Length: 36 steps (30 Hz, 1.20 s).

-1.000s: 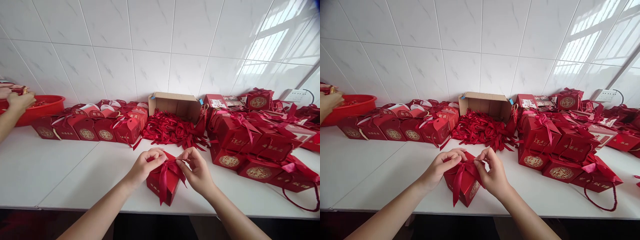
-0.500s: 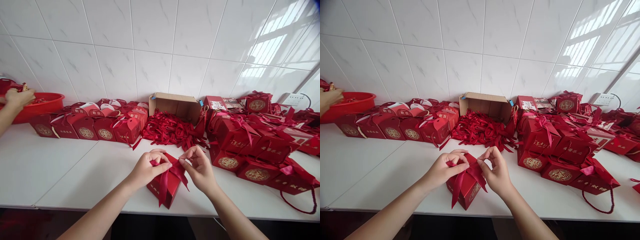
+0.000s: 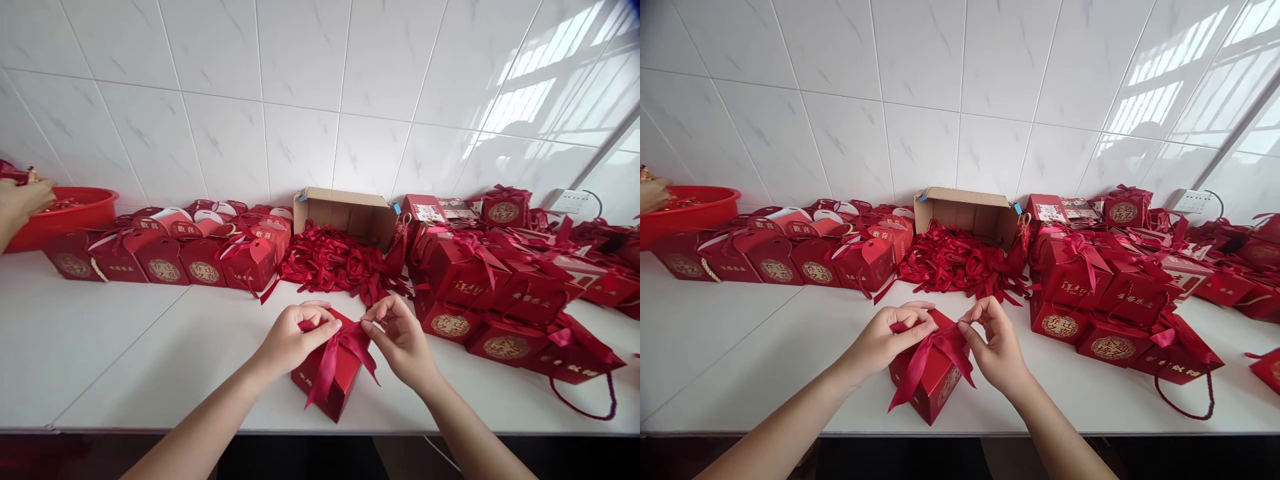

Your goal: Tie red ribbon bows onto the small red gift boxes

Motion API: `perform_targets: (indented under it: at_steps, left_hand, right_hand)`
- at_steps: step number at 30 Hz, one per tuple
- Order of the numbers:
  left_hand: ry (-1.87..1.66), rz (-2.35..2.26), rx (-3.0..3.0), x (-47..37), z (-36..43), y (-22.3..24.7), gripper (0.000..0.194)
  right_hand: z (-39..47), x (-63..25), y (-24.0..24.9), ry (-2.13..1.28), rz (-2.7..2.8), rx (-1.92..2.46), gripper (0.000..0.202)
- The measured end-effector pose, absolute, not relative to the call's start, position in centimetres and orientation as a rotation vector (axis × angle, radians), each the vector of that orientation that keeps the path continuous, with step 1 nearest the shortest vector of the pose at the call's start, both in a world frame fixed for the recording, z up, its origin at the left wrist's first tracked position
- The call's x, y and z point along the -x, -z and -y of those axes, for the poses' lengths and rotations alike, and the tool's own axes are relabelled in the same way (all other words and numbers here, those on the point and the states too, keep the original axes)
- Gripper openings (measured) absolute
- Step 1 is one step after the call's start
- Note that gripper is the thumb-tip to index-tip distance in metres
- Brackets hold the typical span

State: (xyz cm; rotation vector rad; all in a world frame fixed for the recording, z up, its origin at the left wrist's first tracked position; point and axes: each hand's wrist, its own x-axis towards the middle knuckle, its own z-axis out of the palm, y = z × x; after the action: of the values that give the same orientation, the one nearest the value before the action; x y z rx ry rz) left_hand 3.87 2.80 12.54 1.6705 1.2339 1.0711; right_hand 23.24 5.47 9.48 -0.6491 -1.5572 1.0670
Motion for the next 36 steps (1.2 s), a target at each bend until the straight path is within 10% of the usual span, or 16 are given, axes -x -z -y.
perform_targets:
  at_steps: [36]
  left_hand:
    - [-1.034,-1.211,-1.677,-3.6,-2.7,-12.5,0.024]
  right_hand:
    - [-5.1,-23.6,-9.7,-0.987,1.616,0.674,0.015]
